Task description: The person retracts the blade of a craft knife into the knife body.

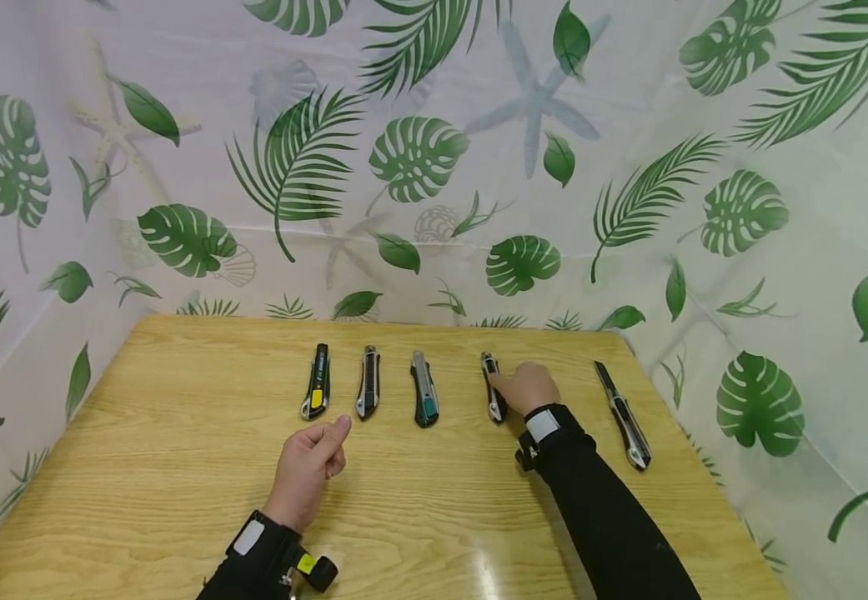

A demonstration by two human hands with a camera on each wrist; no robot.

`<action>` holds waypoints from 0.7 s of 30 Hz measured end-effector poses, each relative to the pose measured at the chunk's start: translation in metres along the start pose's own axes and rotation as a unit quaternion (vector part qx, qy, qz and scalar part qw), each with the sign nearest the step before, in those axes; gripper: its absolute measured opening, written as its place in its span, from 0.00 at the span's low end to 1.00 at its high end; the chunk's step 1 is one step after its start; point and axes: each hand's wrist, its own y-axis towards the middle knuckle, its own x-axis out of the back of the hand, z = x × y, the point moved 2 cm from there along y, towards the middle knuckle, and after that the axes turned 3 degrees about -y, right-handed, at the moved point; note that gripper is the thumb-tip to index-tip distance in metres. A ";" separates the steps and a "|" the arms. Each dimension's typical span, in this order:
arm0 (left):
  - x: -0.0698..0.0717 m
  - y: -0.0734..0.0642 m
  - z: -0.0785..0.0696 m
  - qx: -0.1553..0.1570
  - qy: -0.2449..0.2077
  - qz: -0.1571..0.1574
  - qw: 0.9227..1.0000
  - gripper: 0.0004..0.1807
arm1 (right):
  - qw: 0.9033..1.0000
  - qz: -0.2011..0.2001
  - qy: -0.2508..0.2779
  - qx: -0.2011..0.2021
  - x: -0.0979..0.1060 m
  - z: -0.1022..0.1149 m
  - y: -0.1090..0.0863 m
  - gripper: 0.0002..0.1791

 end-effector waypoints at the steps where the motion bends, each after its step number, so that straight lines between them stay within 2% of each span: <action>1: 0.000 0.000 0.000 -0.001 0.001 0.000 1.000 0.30 | 1.000 -0.009 -0.008 -0.007 0.006 -0.007 0.000 0.30; 4: -0.001 -0.001 -0.001 -0.001 -0.001 0.002 1.000 0.30 | 0.999 -0.034 -0.027 -0.027 0.029 -0.034 -0.001 0.34; 7: -0.001 -0.001 -0.002 -0.004 -0.002 0.005 1.000 0.30 | 0.995 -0.050 -0.042 -0.072 0.047 -0.072 -0.001 0.36; 12: 0.000 -0.001 -0.001 -0.005 -0.001 0.006 1.000 0.30 | 0.989 -0.025 -0.034 -0.145 0.058 -0.129 -0.004 0.39; 17: 0.000 -0.001 0.000 -0.004 -0.001 0.005 1.000 0.30 | 0.991 0.022 -0.039 -0.123 0.054 -0.154 -0.011 0.31; 21: -0.001 -0.001 0.001 -0.003 0.001 0.005 1.000 0.31 | 0.992 0.020 -0.041 -0.118 0.047 -0.161 -0.013 0.26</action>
